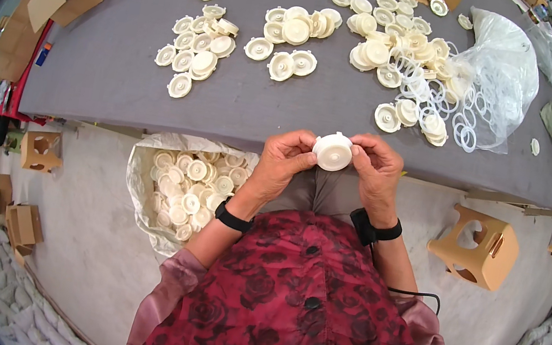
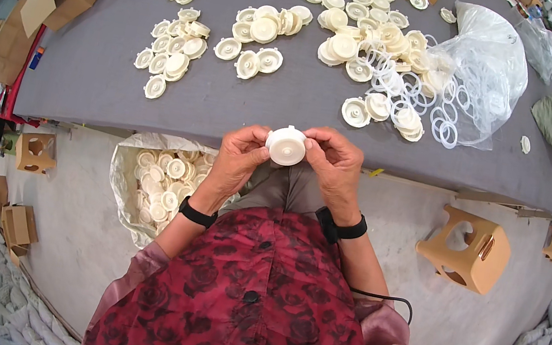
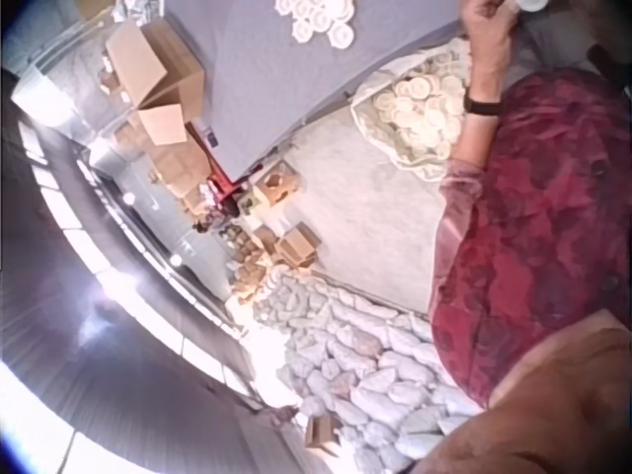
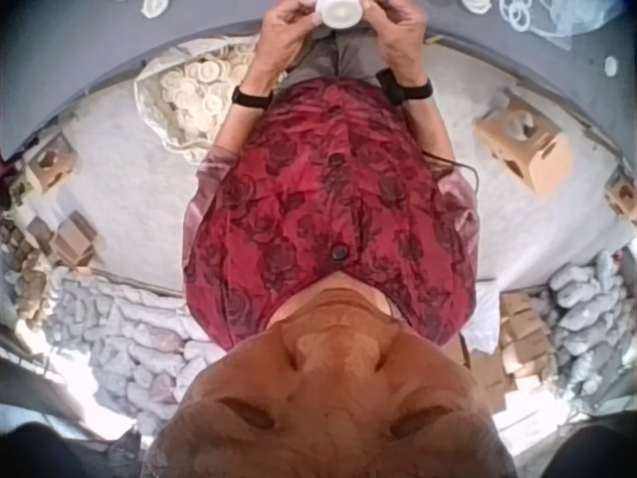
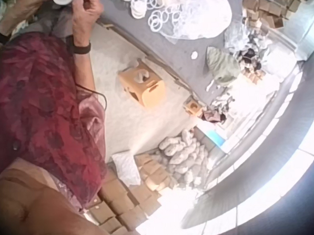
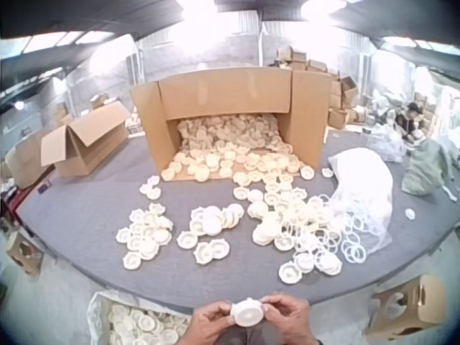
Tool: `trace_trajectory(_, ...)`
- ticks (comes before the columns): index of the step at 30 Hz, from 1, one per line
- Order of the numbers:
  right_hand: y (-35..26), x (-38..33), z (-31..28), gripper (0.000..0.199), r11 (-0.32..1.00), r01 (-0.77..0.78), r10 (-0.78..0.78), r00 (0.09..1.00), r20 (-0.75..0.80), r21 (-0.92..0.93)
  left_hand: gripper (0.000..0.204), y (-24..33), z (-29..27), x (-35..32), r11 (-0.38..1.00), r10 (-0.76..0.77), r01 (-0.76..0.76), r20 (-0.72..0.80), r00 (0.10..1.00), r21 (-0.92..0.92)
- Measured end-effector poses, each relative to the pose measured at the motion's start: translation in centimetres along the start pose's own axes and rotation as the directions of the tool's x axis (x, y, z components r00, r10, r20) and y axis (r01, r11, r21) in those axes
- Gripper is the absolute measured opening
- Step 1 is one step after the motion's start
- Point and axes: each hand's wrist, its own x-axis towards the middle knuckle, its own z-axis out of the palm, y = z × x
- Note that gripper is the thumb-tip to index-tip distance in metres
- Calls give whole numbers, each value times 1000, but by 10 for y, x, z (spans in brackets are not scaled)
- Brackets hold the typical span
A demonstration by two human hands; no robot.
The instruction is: Manually assembling white plastic caps by snapping translucent rings onto them at a workstation.
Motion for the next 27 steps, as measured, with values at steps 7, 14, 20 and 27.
trace_trajectory(7,-3,3,-14,10,977,-134,160,976,150,-168,5,19,-8,2,979,30,-47,92,995,197)
trace_trajectory(14,-2,-2,2,24,866,3,137,960,244,-500,12,42,-8,0,697,-90,-113,244,966,708)
trace_trajectory(20,-2,5,-9,35,718,253,-87,957,277,-648,12,97,-51,-49,166,-349,-188,236,907,968)
trace_trajectory(27,1,42,-70,16,24,299,-296,913,279,-954,35,125,-62,-70,-86,-273,27,-49,961,996)
